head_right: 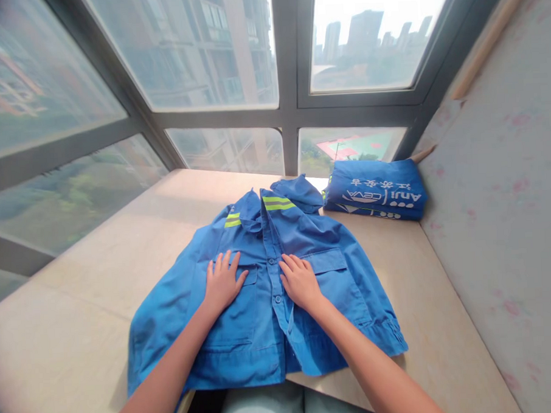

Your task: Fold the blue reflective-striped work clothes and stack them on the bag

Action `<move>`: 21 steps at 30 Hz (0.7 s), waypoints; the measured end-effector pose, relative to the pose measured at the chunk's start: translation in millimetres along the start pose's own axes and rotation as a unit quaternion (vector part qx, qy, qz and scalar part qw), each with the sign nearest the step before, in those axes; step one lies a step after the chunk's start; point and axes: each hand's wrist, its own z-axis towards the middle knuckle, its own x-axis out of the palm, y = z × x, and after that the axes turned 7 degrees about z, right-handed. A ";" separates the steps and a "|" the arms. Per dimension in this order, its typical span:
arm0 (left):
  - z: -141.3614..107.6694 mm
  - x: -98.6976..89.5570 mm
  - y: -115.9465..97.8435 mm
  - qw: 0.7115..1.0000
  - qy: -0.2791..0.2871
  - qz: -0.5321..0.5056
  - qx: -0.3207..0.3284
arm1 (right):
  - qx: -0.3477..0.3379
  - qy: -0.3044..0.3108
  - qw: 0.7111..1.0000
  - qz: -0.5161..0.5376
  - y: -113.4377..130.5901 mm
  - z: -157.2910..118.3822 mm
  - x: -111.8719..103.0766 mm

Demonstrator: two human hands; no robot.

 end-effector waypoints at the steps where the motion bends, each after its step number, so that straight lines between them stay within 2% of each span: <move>1: -3.4 -6.4 -2.5 1.000 0.007 0.006 -0.007 | -0.004 0.004 1.000 -0.002 2.3 -2.3 -2.0; 3: -1.8 -23.2 -8.8 0.999 0.038 0.010 -0.013 | -0.004 0.017 1.000 -0.011 6.8 -1.7 -8.0; 5: 12.0 -40.3 -14.8 0.998 0.063 -0.001 -0.009 | 0.017 0.039 0.999 -0.023 11.9 10.2 -15.5; 7: 35.8 -51.4 -19.9 0.999 0.039 -0.022 0.015 | 0.040 0.043 0.998 -0.019 17.9 34.9 -22.1; 10: 78.7 -51.0 -24.4 0.996 -0.045 -0.045 0.055 | 0.046 -0.034 0.998 0.025 24.0 87.3 -26.2; 12: 105.3 -42.8 -23.5 0.996 -0.042 -0.056 0.058 | 0.068 -0.109 0.991 0.043 21.9 123.0 -24.7; 14: 128.6 -34.3 -18.2 0.996 0.002 -0.067 0.051 | 0.106 -0.150 0.982 0.046 13.0 152.7 -21.7; 16: 149.4 -30.5 -9.4 0.995 0.043 -0.073 0.045 | 0.145 -0.145 0.977 0.060 -2.0 173.9 -20.6; 18: 169.9 -33.3 0.9 0.996 0.055 -0.071 0.031 | 0.174 -0.127 0.973 0.081 -20.6 186.4 -24.7; 21: 202.7 -47.5 16.1 0.997 0.045 -0.067 0.008 | 0.179 -0.129 0.971 0.097 -50.5 193.4 -42.3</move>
